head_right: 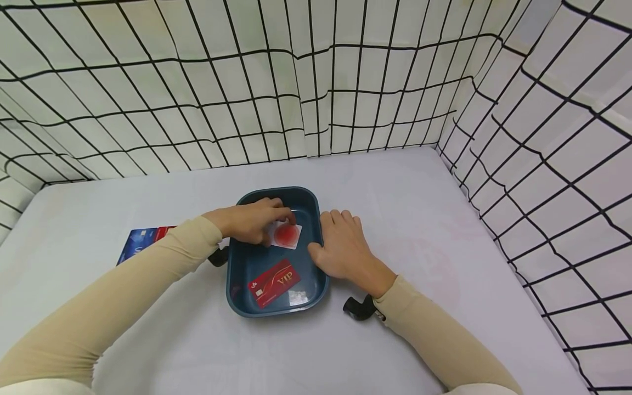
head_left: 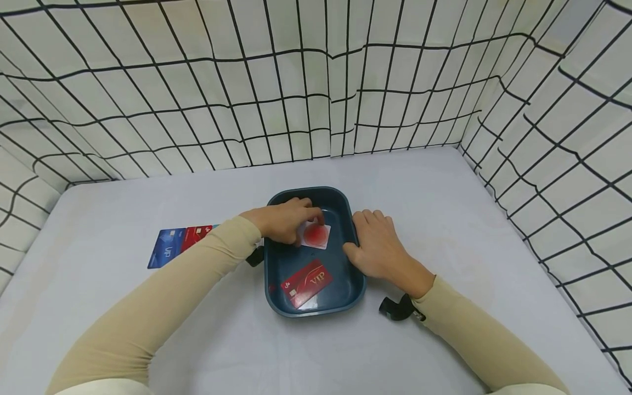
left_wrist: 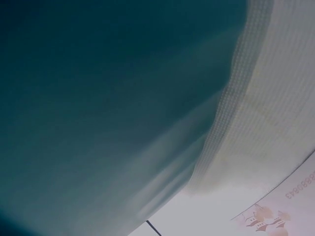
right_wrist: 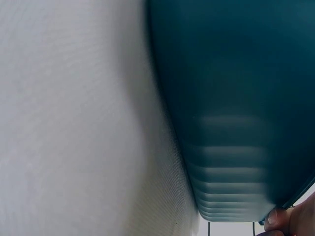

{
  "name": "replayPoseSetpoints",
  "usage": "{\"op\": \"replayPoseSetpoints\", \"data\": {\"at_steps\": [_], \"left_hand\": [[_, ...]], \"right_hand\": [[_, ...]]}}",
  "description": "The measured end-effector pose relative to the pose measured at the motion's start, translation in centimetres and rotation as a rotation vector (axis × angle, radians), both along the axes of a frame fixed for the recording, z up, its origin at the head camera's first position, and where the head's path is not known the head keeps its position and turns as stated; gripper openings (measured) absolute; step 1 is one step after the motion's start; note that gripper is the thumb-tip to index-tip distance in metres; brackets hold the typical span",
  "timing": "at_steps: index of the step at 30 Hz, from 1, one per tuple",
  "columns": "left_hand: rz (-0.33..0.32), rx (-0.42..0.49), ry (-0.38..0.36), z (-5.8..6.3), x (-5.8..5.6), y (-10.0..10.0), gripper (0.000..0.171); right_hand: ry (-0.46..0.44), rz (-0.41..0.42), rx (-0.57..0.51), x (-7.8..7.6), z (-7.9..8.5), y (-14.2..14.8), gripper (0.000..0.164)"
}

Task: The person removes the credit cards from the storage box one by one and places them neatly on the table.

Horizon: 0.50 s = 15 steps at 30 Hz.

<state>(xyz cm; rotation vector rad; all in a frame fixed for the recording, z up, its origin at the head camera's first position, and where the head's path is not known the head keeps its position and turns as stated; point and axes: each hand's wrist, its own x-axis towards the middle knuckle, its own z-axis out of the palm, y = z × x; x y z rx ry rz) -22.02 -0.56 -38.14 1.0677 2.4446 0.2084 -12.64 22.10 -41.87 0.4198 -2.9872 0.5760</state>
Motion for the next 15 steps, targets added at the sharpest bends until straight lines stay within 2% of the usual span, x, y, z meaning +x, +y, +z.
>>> {"op": "replayPoseSetpoints", "data": {"at_steps": [8,15], "left_hand": [[-0.015,0.029,0.02,0.27,0.14,-0.24,0.063],[-0.051,0.105,0.062,-0.02,0.39,-0.69,0.061]], "right_hand": [[0.003,-0.002,-0.004,0.0,0.06,0.03,0.027],[-0.004,-0.001,-0.001,-0.02,0.08,0.02,0.028]]}}
